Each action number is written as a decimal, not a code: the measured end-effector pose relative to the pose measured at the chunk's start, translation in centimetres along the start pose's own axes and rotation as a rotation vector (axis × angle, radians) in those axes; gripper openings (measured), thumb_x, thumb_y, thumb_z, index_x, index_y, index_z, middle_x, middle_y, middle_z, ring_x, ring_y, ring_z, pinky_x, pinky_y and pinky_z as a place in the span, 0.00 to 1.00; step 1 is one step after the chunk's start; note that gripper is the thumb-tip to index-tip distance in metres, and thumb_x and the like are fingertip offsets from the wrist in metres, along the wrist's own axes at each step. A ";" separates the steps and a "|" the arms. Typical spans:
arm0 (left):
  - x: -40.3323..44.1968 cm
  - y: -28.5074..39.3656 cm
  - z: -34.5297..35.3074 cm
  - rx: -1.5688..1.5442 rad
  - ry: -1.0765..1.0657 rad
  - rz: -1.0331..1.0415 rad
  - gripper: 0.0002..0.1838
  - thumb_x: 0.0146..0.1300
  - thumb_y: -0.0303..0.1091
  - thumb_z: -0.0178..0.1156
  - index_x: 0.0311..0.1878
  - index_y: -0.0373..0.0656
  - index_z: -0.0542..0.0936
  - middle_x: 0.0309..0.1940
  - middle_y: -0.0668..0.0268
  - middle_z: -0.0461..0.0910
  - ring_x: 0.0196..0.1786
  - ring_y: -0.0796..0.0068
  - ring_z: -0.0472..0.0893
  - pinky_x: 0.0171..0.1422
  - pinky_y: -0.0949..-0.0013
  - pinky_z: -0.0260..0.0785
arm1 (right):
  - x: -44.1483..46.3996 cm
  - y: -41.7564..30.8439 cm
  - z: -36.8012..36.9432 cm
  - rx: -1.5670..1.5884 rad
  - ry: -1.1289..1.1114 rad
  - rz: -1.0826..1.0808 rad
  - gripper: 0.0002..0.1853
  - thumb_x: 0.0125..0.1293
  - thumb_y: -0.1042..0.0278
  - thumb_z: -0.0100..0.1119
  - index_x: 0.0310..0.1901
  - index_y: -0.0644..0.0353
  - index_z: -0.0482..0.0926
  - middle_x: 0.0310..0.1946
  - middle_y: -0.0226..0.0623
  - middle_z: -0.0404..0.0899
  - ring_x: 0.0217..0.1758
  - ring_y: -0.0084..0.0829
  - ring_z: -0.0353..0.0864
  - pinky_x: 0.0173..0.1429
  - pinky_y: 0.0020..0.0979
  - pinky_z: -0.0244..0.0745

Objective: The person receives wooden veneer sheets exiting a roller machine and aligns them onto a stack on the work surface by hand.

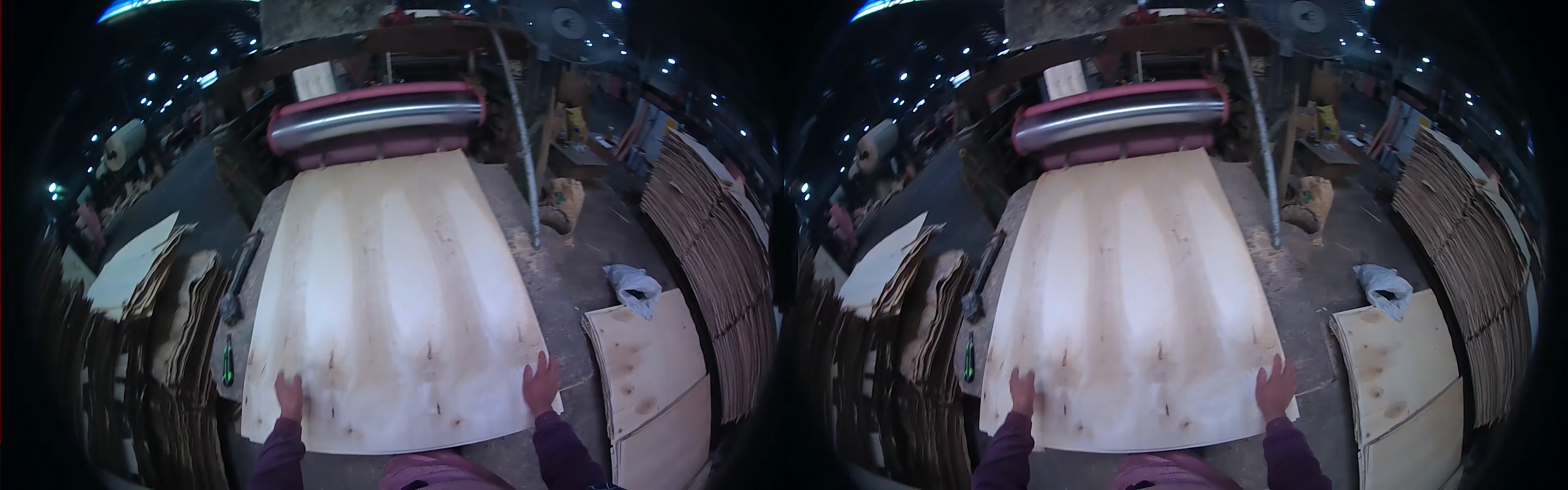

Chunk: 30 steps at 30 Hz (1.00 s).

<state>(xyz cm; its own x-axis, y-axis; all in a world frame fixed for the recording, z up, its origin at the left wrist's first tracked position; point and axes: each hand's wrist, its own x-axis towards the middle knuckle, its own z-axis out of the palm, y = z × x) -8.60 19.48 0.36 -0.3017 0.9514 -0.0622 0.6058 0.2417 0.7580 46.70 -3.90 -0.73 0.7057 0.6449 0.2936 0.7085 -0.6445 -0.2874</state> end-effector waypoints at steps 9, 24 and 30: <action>-14.7 36.6 -19.5 -1.339 -0.614 1.321 0.45 0.62 0.54 0.64 0.74 0.37 0.58 0.74 0.39 0.53 0.72 0.36 0.63 0.74 0.44 0.60 | 0.5 1.5 1.3 0.050 -0.022 -0.077 0.30 0.64 0.58 0.60 0.66 0.59 0.68 0.66 0.58 0.64 0.69 0.58 0.63 0.71 0.54 0.59; -8.8 36.9 -22.0 -1.357 -0.820 1.288 0.44 0.63 0.53 0.64 0.74 0.38 0.58 0.74 0.38 0.53 0.71 0.36 0.63 0.74 0.45 0.61 | 4.5 -12.2 -36.6 1.028 0.394 -0.673 0.40 0.58 0.67 0.64 0.71 0.69 0.60 0.68 0.55 0.64 0.72 0.49 0.65 0.76 0.45 0.57; -7.5 36.8 -22.8 -1.356 -0.786 1.274 0.44 0.63 0.52 0.64 0.74 0.39 0.58 0.74 0.38 0.53 0.71 0.36 0.63 0.73 0.45 0.61 | 1.6 -17.3 -37.1 1.072 0.373 -0.687 0.39 0.59 0.67 0.63 0.71 0.69 0.59 0.68 0.56 0.64 0.71 0.49 0.66 0.75 0.46 0.58</action>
<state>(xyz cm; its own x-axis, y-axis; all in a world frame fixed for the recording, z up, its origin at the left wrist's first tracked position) -0.83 16.87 43.51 0.3187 0.3806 0.8681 -0.7773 -0.4192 0.4692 35.43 -6.97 38.52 0.2838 0.4456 0.8491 0.6927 0.5170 -0.5029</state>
